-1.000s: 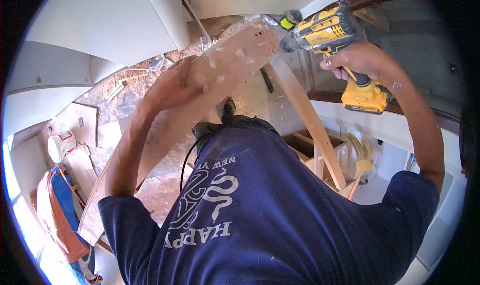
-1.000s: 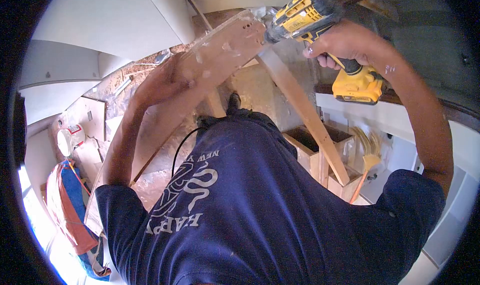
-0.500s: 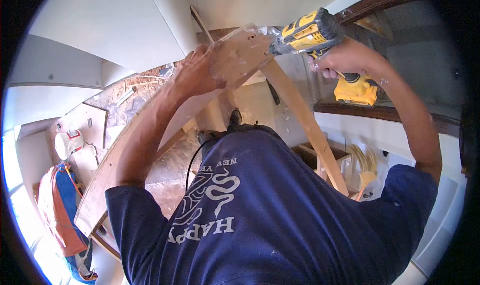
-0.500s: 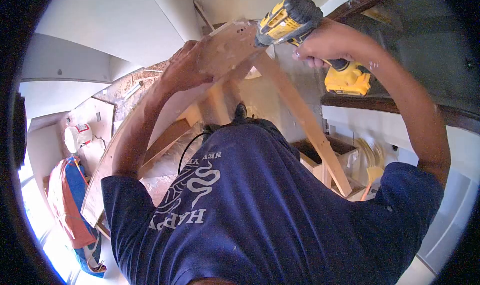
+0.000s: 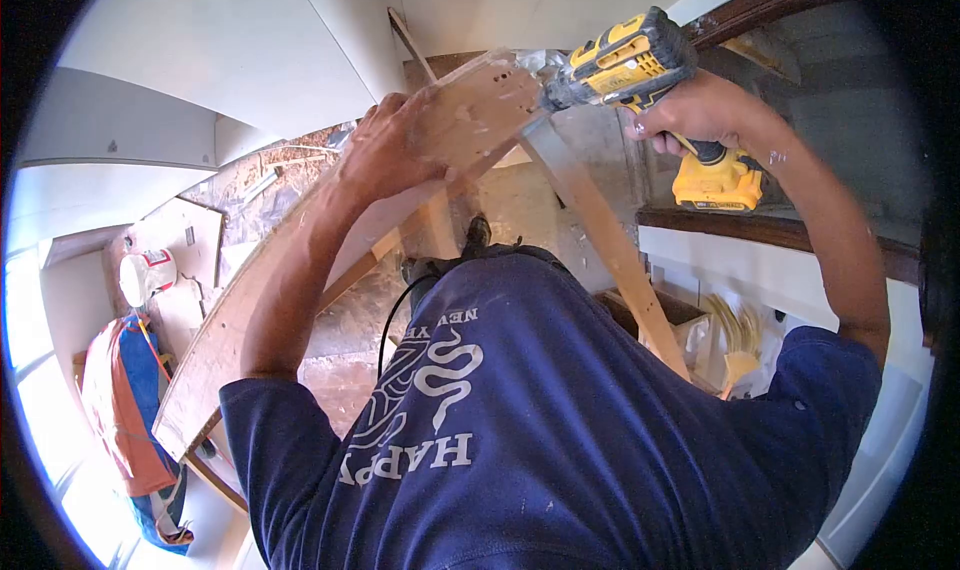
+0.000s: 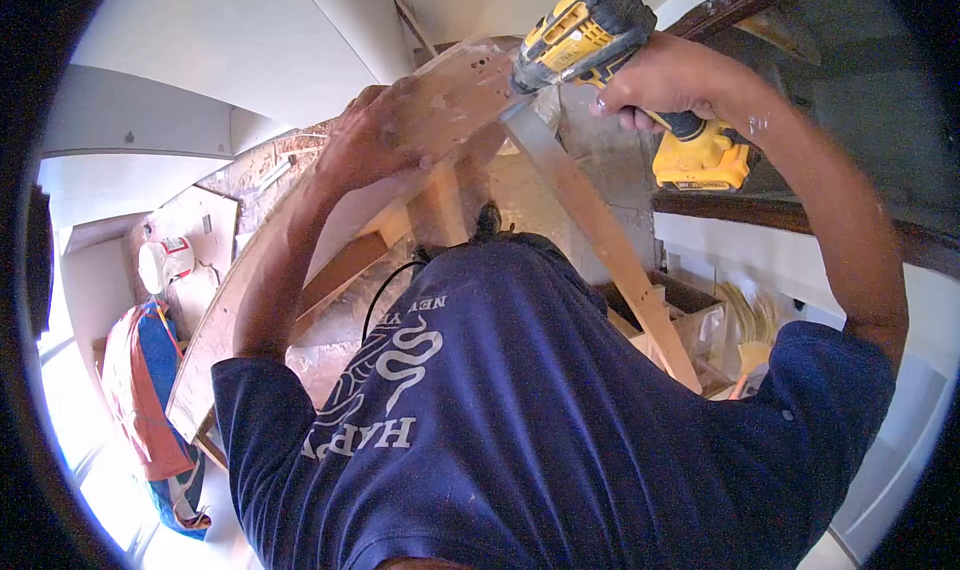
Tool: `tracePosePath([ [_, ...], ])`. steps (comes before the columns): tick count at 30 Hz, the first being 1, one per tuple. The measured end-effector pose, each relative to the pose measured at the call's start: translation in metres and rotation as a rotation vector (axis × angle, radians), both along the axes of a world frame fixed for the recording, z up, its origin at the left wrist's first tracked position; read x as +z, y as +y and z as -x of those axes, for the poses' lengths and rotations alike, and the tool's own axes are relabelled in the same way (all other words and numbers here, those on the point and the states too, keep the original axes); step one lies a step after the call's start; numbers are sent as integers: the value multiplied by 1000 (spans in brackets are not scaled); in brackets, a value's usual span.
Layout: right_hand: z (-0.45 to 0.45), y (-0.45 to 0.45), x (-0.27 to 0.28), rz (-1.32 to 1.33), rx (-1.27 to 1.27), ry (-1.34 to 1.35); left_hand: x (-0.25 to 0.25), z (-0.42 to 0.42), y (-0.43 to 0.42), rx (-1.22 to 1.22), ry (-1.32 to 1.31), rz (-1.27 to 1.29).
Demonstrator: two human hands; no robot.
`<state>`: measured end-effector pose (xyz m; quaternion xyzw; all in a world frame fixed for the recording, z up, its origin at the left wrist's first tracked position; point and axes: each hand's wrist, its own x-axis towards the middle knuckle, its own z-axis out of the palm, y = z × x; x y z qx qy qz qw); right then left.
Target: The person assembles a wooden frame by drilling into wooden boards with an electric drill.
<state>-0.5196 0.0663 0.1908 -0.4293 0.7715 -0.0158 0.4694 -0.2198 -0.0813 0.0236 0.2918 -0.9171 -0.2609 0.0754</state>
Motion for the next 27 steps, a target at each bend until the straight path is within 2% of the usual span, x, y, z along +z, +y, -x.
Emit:
tracePosePath([
  [10,13,-4,-6,-37,65,22,8,9,-6,15,15,-13],
  [13,9,-4,-2,-43,88,17,17,36,2,-63,242,141],
  [16,9,-6,0,-30,136,31,9,71,5,-241,362,4],
  [19,7,-5,4,-5,159,39,-8,91,8,-230,300,294],
  [22,2,-6,10,-4,205,58,-19,95,9,-153,398,226],
  [27,6,-10,4,7,206,71,-23,99,13,-70,392,229],
])
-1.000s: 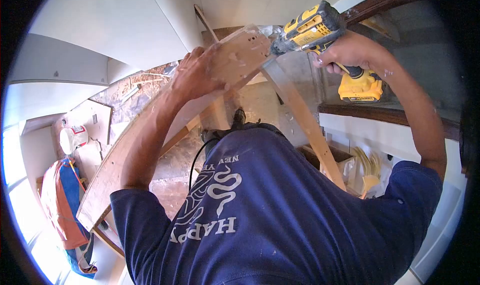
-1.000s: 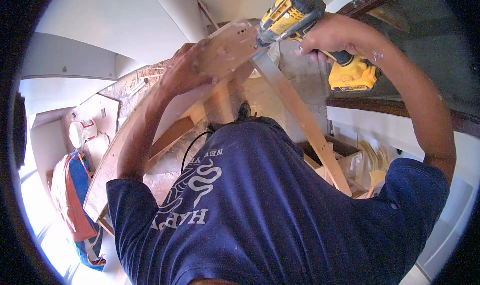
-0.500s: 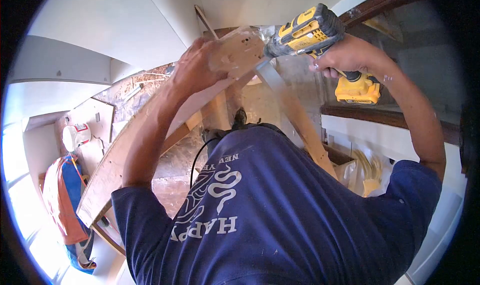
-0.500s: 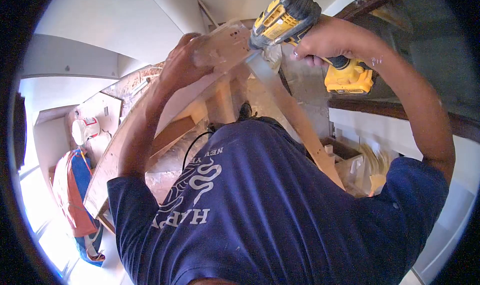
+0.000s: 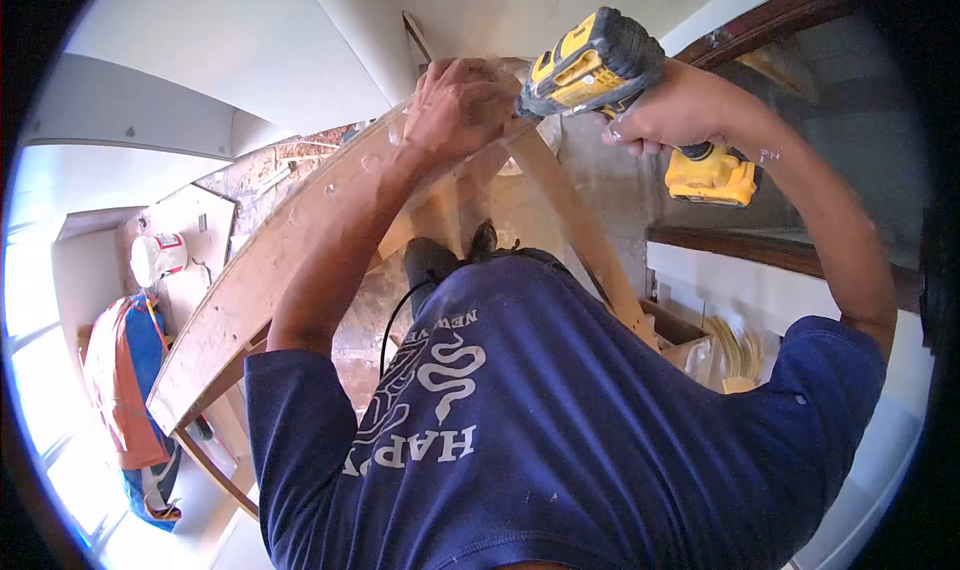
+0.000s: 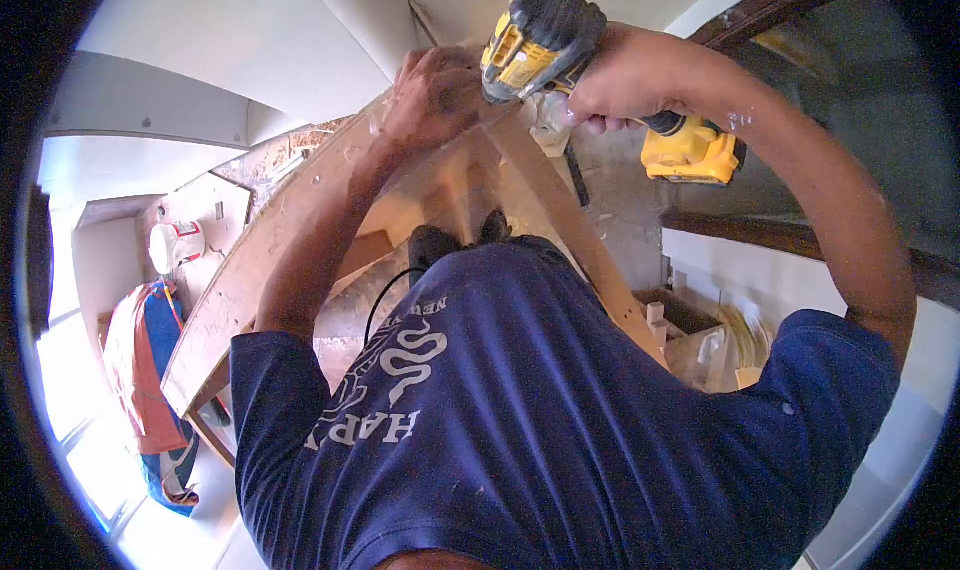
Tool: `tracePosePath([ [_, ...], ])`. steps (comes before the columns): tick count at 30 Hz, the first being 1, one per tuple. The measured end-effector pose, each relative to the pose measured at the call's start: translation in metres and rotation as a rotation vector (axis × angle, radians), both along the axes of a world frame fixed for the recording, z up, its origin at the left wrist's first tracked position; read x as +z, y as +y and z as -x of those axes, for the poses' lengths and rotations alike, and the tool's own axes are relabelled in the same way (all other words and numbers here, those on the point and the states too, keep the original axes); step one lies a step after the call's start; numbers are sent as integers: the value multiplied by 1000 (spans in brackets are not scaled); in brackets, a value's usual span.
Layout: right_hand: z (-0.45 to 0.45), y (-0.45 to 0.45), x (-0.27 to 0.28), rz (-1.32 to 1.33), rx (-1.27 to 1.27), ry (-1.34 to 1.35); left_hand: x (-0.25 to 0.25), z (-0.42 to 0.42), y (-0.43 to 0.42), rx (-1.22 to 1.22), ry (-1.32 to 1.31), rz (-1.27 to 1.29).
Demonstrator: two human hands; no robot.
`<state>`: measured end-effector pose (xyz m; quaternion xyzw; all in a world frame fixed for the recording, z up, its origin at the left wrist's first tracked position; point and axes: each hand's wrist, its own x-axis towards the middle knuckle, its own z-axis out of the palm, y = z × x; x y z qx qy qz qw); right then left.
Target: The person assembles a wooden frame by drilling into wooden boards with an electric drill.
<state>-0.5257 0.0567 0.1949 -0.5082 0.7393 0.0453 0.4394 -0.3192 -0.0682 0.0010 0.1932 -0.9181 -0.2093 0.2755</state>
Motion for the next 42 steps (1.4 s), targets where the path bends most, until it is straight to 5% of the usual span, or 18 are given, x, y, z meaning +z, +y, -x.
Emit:
tracePosePath([
  [34,0,-1,16,94,243,57,5,3,9,73,-71,-77],
  [42,13,6,-4,24,21,-1,1,2,10,71,-55,-57],
])
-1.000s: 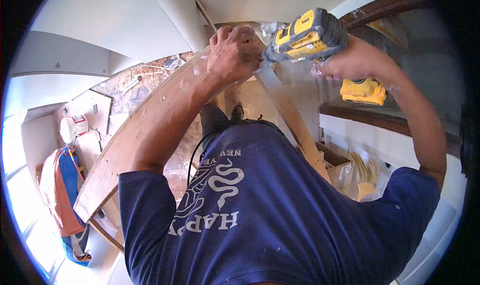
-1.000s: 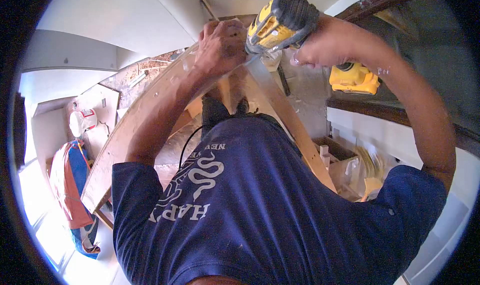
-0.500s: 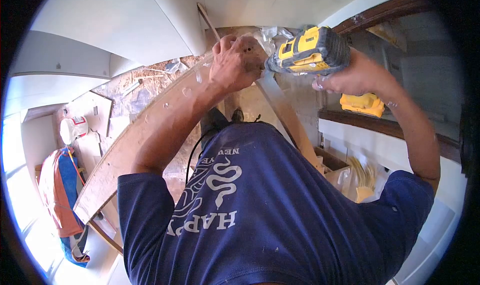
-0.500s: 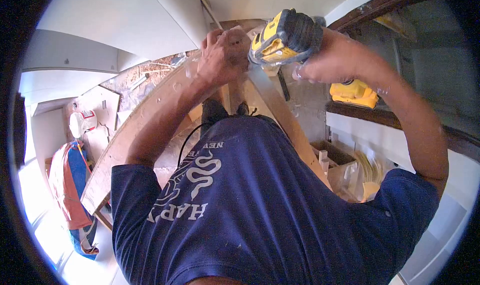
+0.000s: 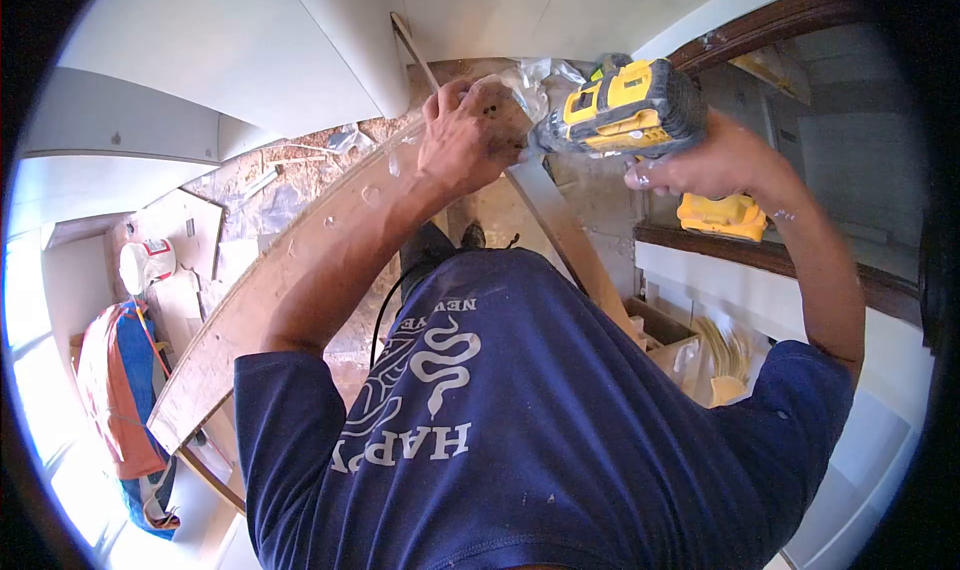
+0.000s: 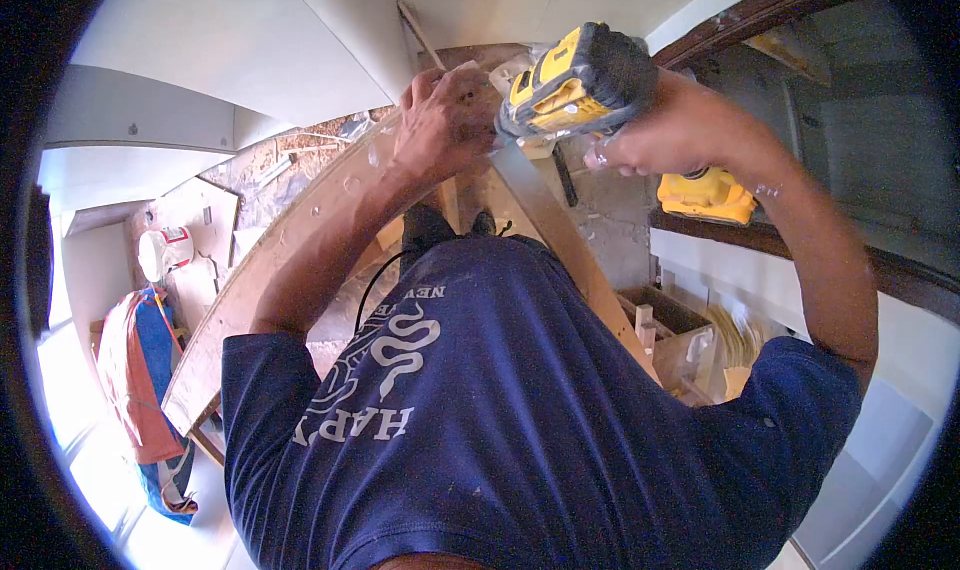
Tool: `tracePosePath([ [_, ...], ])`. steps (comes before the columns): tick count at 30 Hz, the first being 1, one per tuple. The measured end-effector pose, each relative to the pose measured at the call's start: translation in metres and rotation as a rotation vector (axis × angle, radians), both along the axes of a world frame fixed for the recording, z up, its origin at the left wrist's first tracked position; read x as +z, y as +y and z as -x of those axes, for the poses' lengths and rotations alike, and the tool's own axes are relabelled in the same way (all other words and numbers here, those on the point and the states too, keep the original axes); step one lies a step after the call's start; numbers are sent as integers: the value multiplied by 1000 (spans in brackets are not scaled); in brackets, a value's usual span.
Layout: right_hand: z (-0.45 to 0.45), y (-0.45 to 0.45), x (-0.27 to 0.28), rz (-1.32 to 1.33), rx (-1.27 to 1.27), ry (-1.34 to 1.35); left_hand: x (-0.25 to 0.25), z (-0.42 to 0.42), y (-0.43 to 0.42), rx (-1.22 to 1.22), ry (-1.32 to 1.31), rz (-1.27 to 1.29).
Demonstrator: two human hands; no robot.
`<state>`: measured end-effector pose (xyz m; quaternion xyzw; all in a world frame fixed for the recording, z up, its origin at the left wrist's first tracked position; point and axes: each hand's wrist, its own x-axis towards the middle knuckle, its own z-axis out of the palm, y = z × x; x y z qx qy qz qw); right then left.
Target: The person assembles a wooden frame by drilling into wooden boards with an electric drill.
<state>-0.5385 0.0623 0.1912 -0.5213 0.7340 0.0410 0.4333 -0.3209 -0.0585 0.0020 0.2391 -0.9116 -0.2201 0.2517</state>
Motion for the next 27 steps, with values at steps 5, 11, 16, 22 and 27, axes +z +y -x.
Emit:
tracePosePath([
  [5,-4,6,9,11,-94,-52,-7,0,-6,-1,10,-12],
  [11,1,10,32,48,-176,-61,-4,-1,1,-6,63,-21],
  [16,5,5,27,120,-251,-126,-9,0,7,-12,92,68],
  [22,3,2,13,143,-268,-157,-5,1,11,-91,61,98],
  [27,7,-2,3,153,-194,-150,-14,10,14,-81,144,-74],
])
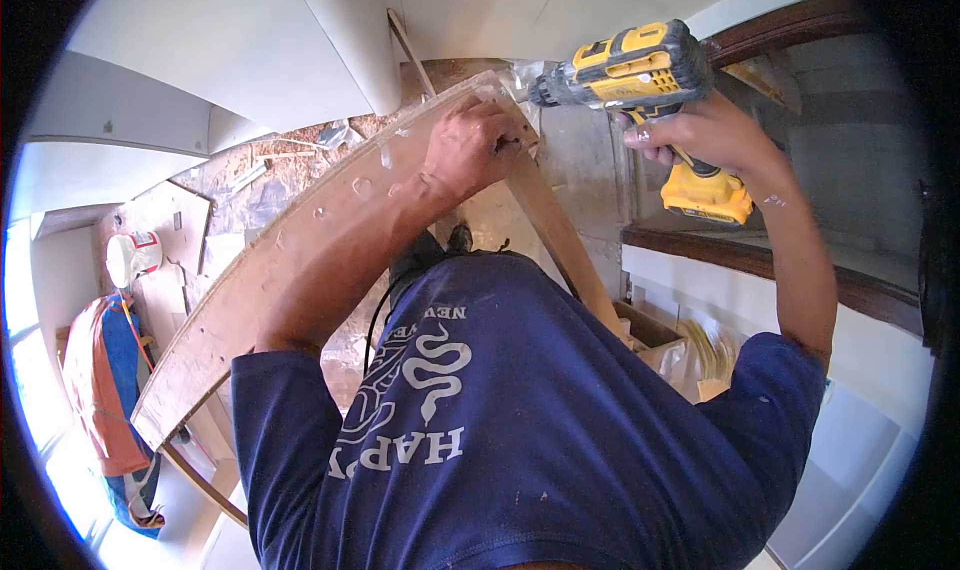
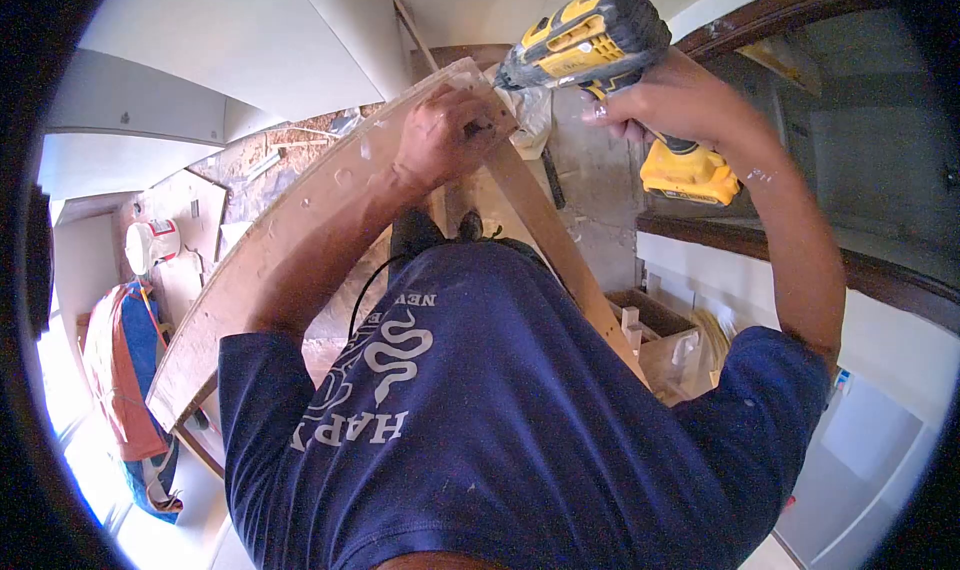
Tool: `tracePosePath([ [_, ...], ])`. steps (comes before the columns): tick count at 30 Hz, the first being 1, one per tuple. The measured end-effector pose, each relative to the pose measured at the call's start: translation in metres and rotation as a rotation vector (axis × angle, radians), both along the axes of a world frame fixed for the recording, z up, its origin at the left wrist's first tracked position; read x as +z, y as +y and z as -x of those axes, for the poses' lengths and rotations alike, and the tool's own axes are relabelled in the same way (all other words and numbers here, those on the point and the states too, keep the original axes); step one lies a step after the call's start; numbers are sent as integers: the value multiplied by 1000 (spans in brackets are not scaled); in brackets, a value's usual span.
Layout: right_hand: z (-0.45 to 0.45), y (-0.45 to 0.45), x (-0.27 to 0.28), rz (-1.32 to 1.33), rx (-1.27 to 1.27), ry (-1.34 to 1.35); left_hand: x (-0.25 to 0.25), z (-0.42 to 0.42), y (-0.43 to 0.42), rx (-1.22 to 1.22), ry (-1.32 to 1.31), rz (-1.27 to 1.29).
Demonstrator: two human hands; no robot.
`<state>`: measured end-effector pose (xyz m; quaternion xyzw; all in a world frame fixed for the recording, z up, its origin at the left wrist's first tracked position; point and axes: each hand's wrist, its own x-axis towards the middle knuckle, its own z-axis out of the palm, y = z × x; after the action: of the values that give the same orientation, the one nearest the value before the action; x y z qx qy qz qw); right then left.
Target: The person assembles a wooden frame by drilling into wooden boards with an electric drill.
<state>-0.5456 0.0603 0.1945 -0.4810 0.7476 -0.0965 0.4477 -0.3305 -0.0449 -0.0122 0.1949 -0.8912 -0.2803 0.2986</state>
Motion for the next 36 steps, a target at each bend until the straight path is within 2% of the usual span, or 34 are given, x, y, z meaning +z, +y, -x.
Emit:
tracePosePath([
  [7,8,7,-4,18,-59,-45,19,1,6,49,5,1],
  [10,5,11,-9,23,-55,-56,18,-8,-3,-148,123,37],
  [13,6,14,-10,44,-62,-58,8,-6,-5,-141,32,7],
  [16,11,20,-21,98,-87,-65,4,-8,-4,-80,4,-59],
  [19,12,20,-19,95,-98,-65,8,-5,-1,30,-124,-326],
  [22,8,17,-15,62,-79,-52,7,-3,-2,96,-79,-220],
  [28,7,12,-9,8,-97,-76,7,-4,-2,56,29,-303],
  [31,1,13,-13,23,-121,-86,2,-8,-4,29,-67,-285],
  [34,0,13,-11,-2,-133,-60,-2,-6,-8,36,-124,-141],
  [36,2,14,-11,-20,-151,-14,-11,-5,-18,-82,18,-51],
])
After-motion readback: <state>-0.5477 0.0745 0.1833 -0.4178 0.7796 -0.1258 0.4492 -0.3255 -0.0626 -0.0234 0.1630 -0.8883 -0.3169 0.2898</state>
